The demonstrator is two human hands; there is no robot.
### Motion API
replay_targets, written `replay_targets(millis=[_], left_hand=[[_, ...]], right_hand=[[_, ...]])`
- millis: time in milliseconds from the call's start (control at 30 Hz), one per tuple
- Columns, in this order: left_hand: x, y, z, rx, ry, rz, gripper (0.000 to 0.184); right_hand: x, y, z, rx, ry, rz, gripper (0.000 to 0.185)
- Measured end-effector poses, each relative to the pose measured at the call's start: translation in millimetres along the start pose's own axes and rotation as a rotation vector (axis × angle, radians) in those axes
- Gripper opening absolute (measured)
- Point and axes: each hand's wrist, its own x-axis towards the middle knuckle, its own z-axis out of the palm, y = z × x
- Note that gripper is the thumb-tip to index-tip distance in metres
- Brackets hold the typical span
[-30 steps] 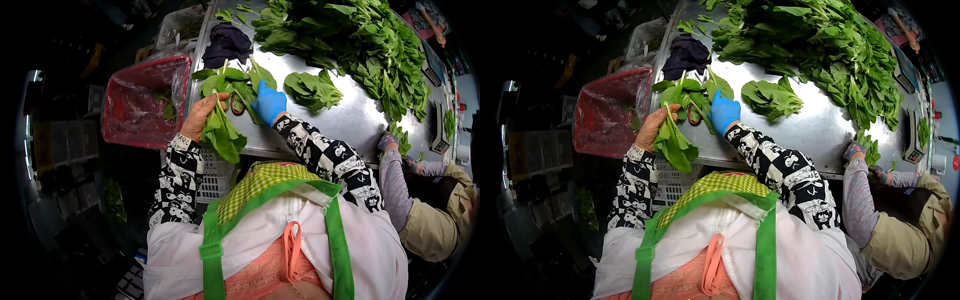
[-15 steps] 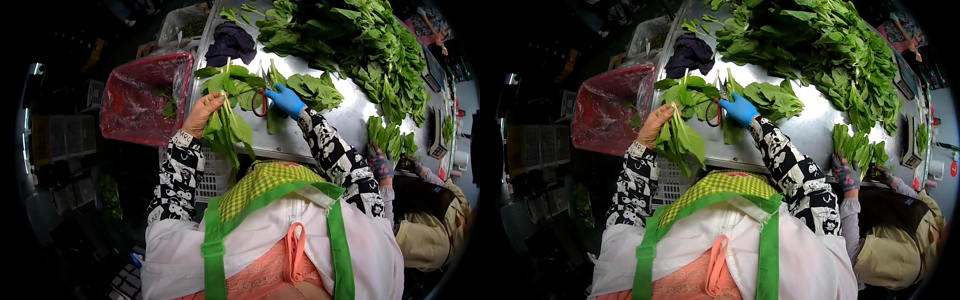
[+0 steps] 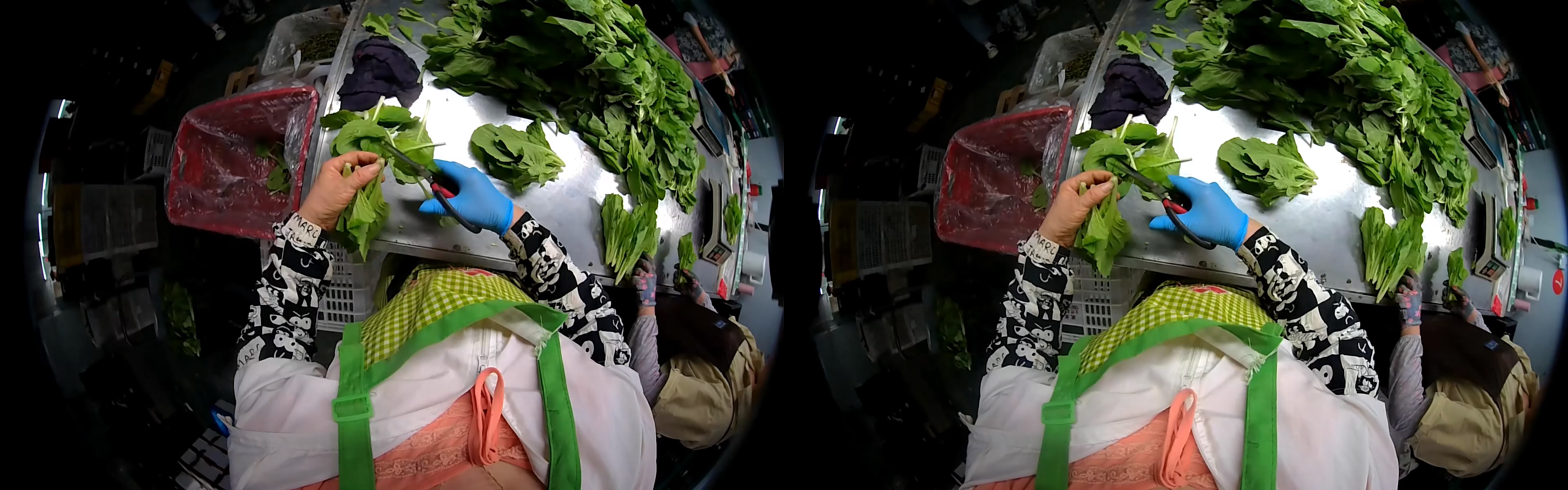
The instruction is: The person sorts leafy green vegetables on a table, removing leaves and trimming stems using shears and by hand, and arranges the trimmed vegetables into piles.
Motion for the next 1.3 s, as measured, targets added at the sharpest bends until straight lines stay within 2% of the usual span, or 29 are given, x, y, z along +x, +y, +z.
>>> replay_targets(millis=[67, 300, 400, 467, 700, 800, 867, 900, 967, 1000, 1033, 1100, 1133, 1167, 1233, 1267, 1300], left_hand=[[-1, 2, 1, 0.057, 0.02, 0.014, 0.026], [1, 1, 1, 0.151, 0.026, 0.138, 0.02], [0, 3, 1, 0.156, 0.009, 0.135, 0.02], [0, 3, 0, 0.184, 0.006, 0.119, 0.021], [0, 7, 4, 0.156, 0.019, 0.103, 0.02], [2, 3, 1, 0.171, 0.038, 0.115, 0.02], [3, -1, -4, 0.183, 0.043, 0.095, 0.02], [4, -2, -5, 0.184, 0.042, 0.092, 0.02], [6, -2, -8, 0.076, 0.068, 0.048, 0.02], [8, -4, -12, -0.012, 0.049, 0.008, 0.021], [9, -3, -12, -0.009, 0.048, 0.009, 0.021], [10, 2, -13, -0.245, 0.037, -0.041, 0.024], [10, 4, -14, -0.269, -0.004, -0.043, 0.027], [9, 5, -13, -0.266, -0.004, -0.05, 0.027], [10, 4, -10, -0.436, 0.027, -0.099, 0.03], [11, 2, -12, -0.497, 0.016, -0.094, 0.029], [11, 2, -11, -0.499, 0.015, -0.097, 0.029]], right_hand=[[0, -1, 0, -0.082, 0.014, -0.116, 0.053], [-2, -6, -2, -0.152, -0.061, -0.113, 0.047], [-3, -1, 2, -0.031, -0.092, -0.037, 0.044], [-5, 4, 5, 0.157, -0.177, 0.114, 0.039], [-6, -7, 4, 0.283, -0.203, 0.159, 0.035], [-4, 4, 7, 0.272, -0.11, 0.125, 0.034], [3, 10, 2, 0.001, -0.107, 0.055, 0.034], [7, 8, 0, 0.003, -0.106, 0.056, 0.034], [15, 1, -2, -0.306, -0.017, -0.104, 0.036], [20, 4, 3, -0.284, 0.07, -0.072, 0.038], [27, 19, 8, -0.371, 0.158, -0.154, 0.039], [40, 33, 18, -0.61, 0.226, -0.196, 0.048], [41, 34, 17, -0.625, 0.113, -0.16, 0.057], [43, 35, 17, -0.62, 0.114, -0.154, 0.057], [44, 31, 15, -0.838, -0.136, -0.07, 0.055], [41, 28, 13, -0.804, -0.042, -0.071, 0.044], [38, 21, 10, -0.805, -0.044, -0.067, 0.044]])
